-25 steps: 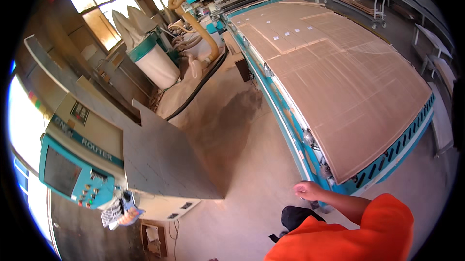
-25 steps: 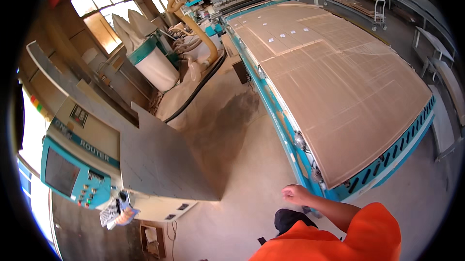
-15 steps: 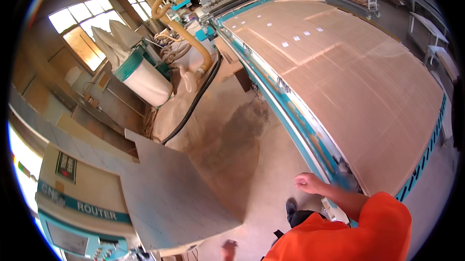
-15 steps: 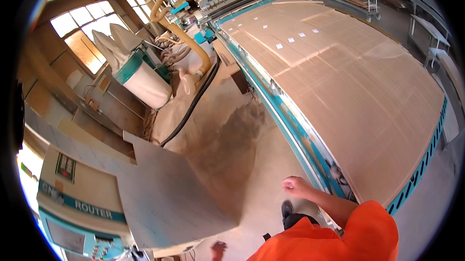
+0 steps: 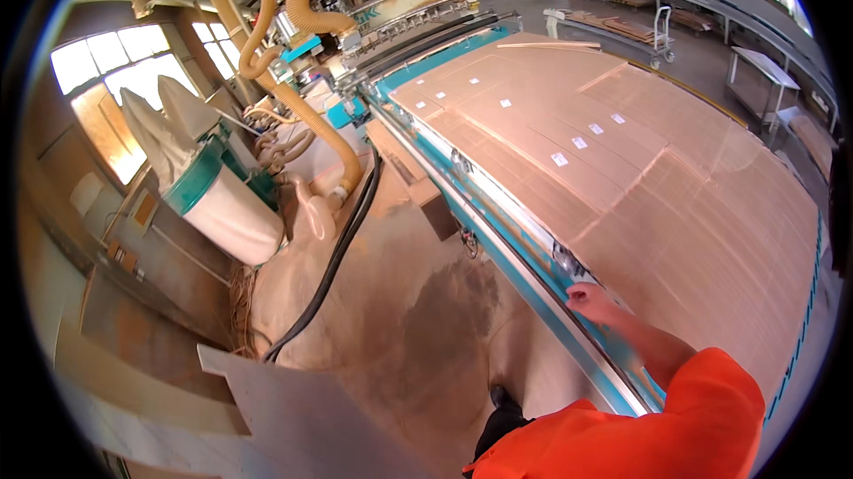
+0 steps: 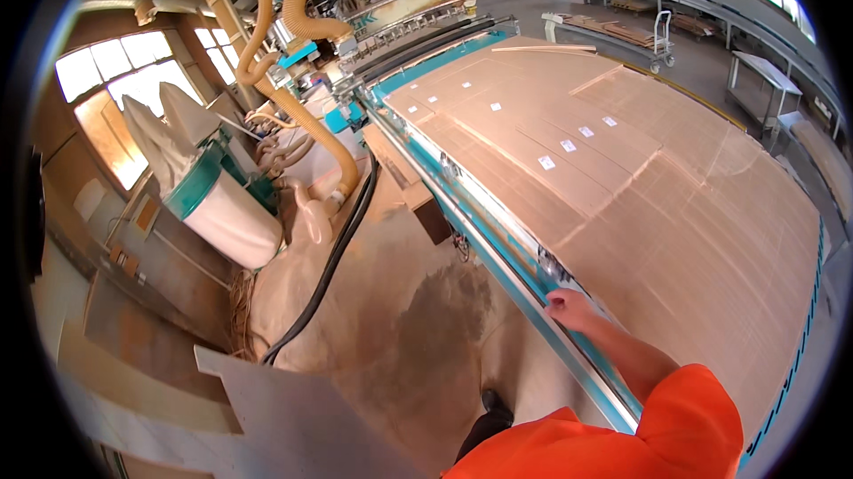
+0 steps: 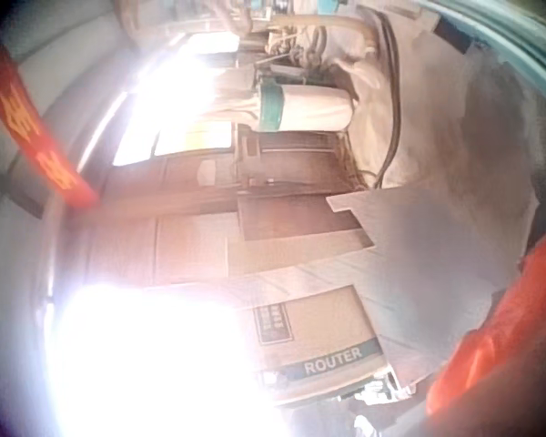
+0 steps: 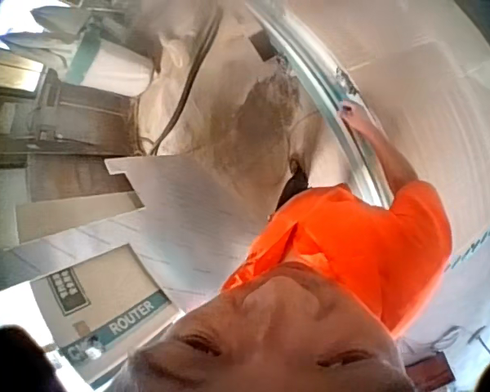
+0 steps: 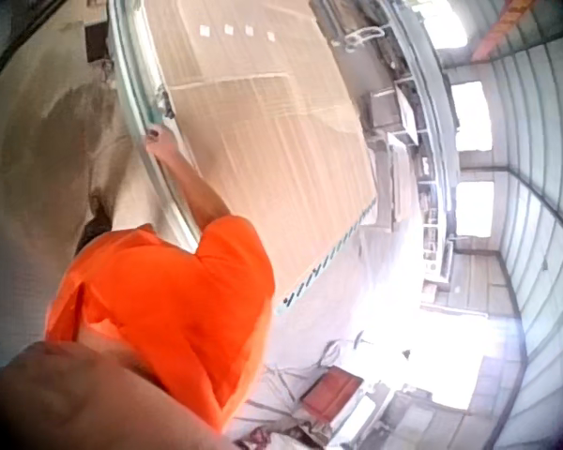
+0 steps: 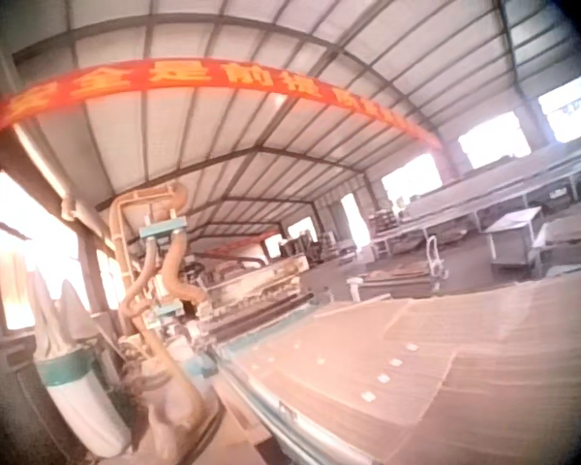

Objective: The person uses a computer to manage task data, peels individual adhesive labels from a backing sheet, and applies them to specific locations on large wood panels arranged on a CNC machine bed. The person then lifts and transfers the labeled panels one by one from the machine to an adjacent table.

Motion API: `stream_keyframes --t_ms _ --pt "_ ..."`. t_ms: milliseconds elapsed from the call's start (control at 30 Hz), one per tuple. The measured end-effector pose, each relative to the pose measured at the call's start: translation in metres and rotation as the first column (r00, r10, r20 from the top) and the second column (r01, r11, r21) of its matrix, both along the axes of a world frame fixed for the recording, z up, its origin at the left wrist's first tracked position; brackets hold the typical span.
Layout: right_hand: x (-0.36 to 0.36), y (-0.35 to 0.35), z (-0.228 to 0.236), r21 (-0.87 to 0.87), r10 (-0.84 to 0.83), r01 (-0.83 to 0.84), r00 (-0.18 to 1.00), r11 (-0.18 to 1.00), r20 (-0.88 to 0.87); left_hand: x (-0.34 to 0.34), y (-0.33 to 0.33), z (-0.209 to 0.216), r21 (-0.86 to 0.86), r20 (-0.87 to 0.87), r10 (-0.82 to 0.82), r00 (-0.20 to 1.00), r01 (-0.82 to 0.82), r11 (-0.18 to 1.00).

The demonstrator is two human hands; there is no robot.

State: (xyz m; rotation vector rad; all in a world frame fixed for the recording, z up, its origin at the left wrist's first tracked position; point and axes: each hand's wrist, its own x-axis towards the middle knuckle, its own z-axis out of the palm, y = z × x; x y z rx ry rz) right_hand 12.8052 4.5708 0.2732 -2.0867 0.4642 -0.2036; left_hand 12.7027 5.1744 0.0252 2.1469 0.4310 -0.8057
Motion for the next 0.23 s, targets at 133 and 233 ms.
stream_keyframes --t_ms 133,233 --pt "0.072 -0.018 0.003 0.042 -0.140 0.141 0.990 0.989 -0.032 0.174 0.047 -0.008 0.291 0.204 -0.492 0.846 0.427 0.856" --pt "0.120 -0.030 -0.010 0.227 -0.239 0.227 0.970 0.947 0.029 0.295 0.056 -0.018 0.512 0.220 -0.763 0.607 0.594 0.620"
